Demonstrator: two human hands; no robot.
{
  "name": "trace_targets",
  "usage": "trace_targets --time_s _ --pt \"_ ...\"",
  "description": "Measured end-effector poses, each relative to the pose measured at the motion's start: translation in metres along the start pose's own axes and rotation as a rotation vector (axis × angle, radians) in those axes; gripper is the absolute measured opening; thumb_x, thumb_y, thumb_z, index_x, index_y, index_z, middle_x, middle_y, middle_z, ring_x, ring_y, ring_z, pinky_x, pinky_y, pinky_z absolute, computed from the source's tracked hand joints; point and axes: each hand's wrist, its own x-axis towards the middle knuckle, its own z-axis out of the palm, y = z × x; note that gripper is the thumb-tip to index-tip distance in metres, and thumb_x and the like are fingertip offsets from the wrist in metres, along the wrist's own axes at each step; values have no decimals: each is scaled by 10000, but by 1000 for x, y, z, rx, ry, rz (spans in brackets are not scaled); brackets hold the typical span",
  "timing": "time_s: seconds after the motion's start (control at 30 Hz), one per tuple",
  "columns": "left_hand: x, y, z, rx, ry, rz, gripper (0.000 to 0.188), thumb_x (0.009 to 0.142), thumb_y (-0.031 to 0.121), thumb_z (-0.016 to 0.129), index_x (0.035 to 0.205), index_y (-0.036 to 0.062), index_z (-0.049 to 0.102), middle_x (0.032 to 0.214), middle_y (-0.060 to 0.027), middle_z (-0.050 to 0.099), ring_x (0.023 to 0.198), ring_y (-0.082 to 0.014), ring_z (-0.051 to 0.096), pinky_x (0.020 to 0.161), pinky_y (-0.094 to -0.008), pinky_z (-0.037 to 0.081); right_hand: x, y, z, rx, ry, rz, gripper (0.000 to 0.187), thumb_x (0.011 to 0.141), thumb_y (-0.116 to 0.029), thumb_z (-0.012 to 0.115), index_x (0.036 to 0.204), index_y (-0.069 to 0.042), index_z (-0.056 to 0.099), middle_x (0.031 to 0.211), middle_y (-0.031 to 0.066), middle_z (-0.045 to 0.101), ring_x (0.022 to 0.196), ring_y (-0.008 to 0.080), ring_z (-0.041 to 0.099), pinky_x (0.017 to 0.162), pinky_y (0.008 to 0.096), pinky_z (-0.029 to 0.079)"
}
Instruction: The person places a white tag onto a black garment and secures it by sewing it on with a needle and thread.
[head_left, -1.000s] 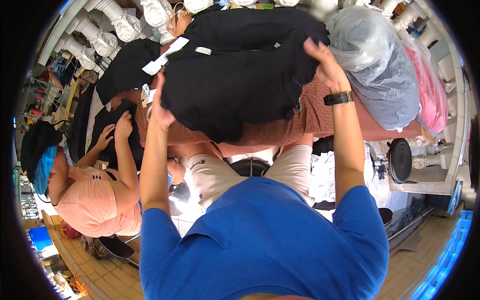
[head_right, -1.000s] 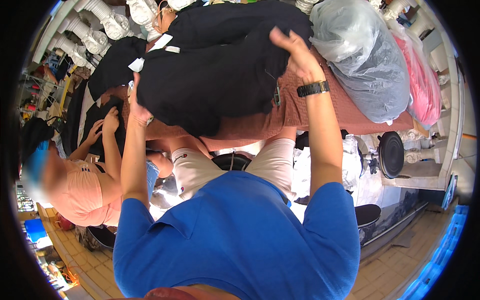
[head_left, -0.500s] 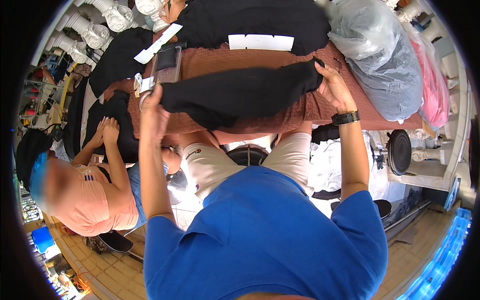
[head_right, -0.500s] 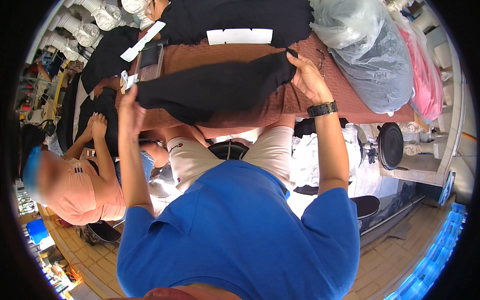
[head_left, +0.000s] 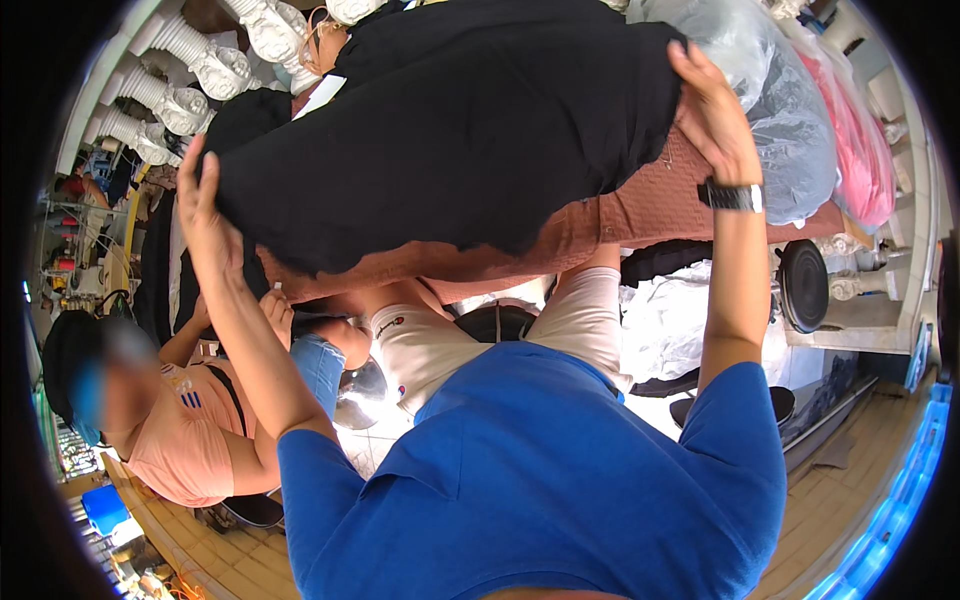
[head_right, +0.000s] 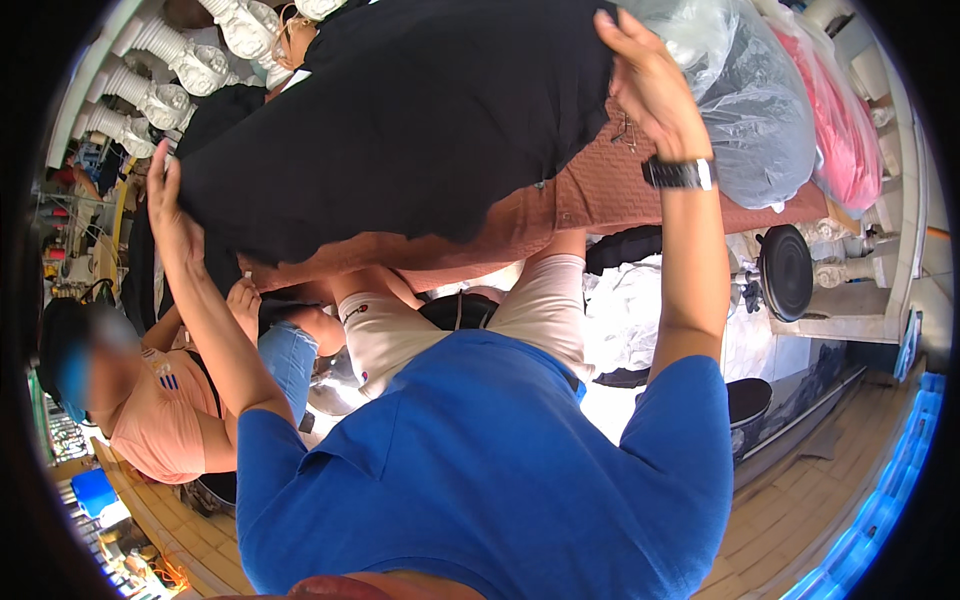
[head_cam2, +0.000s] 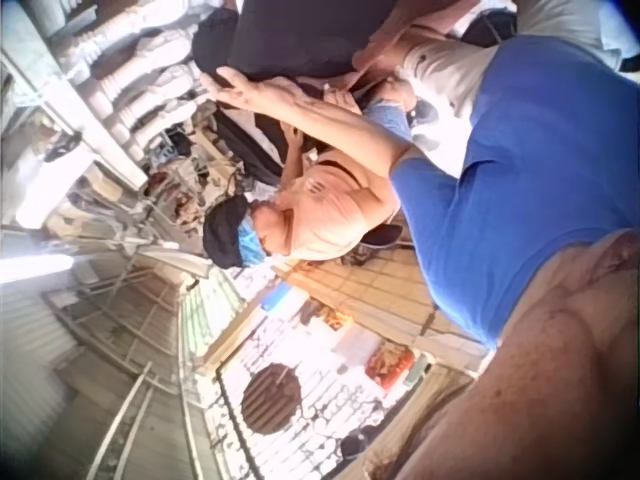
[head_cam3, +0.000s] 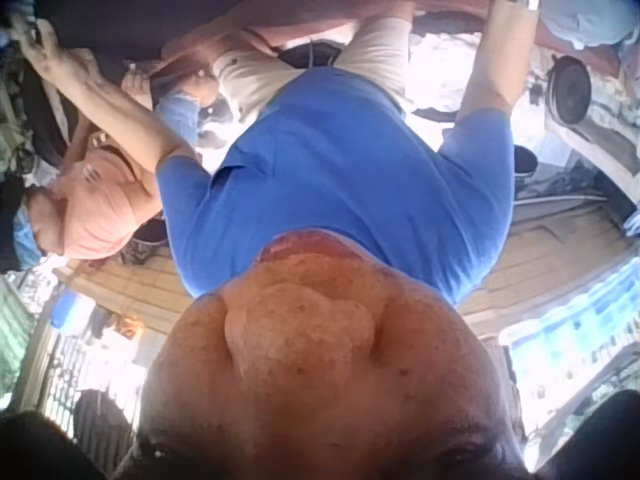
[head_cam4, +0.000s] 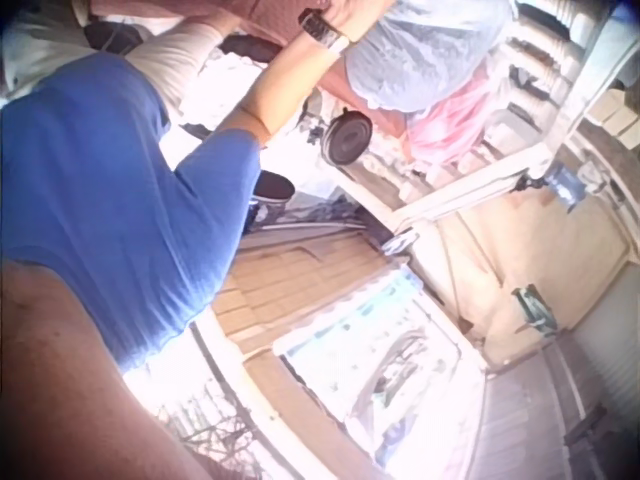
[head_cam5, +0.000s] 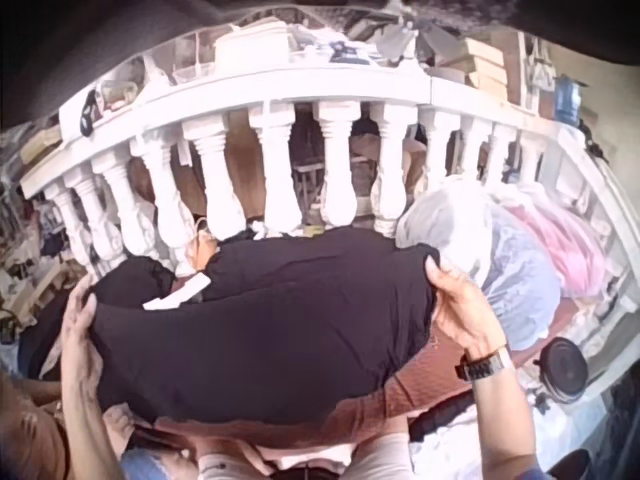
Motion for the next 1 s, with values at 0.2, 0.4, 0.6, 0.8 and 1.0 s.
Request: trace_targets --time_s 0.2,0.4,0.6,0.8,1.0 --pt "62 -41 15 -89 -159 -141 401 1030 192 595 1382 3 560 1268 -72 642 1161 -159 613 988 -301 489 76 7 -61 -231 40 -18 296 1040 -220 574 1255 -17 586 1155 21 657 1069 88 614 957 250 481" --pt "21 -26 -1 17 -203 -136 340 994 52 614 1328 -9 596 1185 -110 675 1076 -161 656 947 -286 522 22 3 -14 -243 134 -81 246 1040 -232 575 1202 -48 588 1031 -5 649 944 90 612 859 244 491" --pt "-64 -82 -31 288 -280 -337 269 945 7 659 1212 4 684 1105 -29 705 979 -78 622 863 -217 470 -68 66 -46 -751 140 107 263 1042 -267 580 1160 -42 644 1051 -37 623 993 55 549 882 219 430" --pt "-137 -134 -57 516 -347 -528 229 914 -15 677 1138 9 724 1032 -24 693 886 -82 648 808 -225 506 -150 163 -73 -787 179 295 118 988 -87 633 1076 -14 665 856 -25 620 726 44 520 640 223 441" --pt "-163 -148 -73 515 -321 -444 232 892 -18 702 1109 52 746 1073 -25 679 935 -87 640 835 -241 498 -172 160 -57 -941 253 196 144 958 -115 657 1062 -24 698 907 52 704 730 114 578 693 278 471"
